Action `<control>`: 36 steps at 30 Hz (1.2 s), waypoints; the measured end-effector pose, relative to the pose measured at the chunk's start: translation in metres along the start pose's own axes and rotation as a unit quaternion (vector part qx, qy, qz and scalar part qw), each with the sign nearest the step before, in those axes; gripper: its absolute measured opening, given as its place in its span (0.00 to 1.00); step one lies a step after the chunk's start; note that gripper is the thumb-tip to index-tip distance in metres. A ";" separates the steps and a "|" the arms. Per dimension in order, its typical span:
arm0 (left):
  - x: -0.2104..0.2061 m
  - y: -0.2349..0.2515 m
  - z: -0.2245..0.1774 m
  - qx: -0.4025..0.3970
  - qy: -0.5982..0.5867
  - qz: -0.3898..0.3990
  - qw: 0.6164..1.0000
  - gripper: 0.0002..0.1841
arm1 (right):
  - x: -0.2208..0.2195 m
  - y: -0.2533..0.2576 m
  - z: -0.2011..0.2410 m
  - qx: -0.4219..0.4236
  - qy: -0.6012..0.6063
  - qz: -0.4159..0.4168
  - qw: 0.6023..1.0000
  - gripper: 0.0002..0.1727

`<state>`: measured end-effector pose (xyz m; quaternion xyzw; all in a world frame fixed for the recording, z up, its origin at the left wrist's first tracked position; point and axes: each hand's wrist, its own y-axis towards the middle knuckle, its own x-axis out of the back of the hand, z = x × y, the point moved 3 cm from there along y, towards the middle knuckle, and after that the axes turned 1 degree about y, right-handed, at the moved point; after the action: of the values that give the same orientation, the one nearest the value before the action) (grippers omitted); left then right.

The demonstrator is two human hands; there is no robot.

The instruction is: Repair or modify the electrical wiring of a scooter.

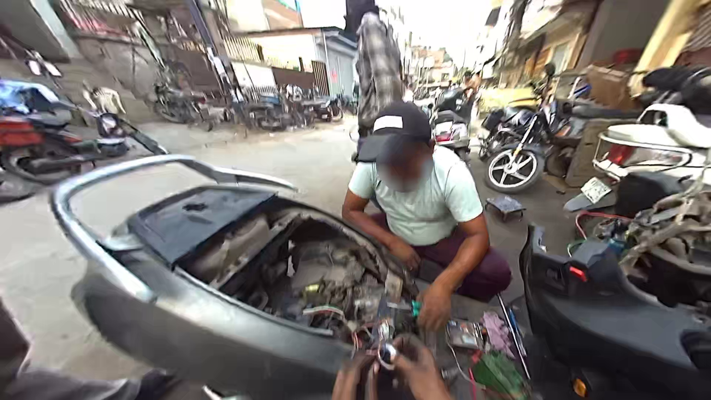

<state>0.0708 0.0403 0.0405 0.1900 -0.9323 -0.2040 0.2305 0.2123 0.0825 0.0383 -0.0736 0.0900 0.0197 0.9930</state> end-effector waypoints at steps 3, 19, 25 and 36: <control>-0.001 -0.009 -0.005 -0.022 0.038 0.012 0.999 0.12 | 0.004 -0.011 0.002 -0.006 -0.061 0.006 0.998 0.16; 0.001 -0.005 -0.003 -0.060 0.082 -0.001 0.995 0.13 | -0.002 -0.020 0.015 0.027 -0.077 0.069 0.994 0.21; -0.003 -0.004 -0.002 -0.037 0.097 0.021 0.994 0.12 | 0.001 -0.033 0.007 0.020 -0.071 0.060 0.995 0.22; -0.003 0.010 0.013 0.007 -0.001 0.175 0.985 0.11 | 0.022 -0.016 0.000 0.074 -0.285 0.173 0.940 0.34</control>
<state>0.0646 0.0541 0.0337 0.0253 -0.9528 -0.1546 0.2601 0.2350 0.0675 0.0363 0.0257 -0.1841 0.2042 0.9611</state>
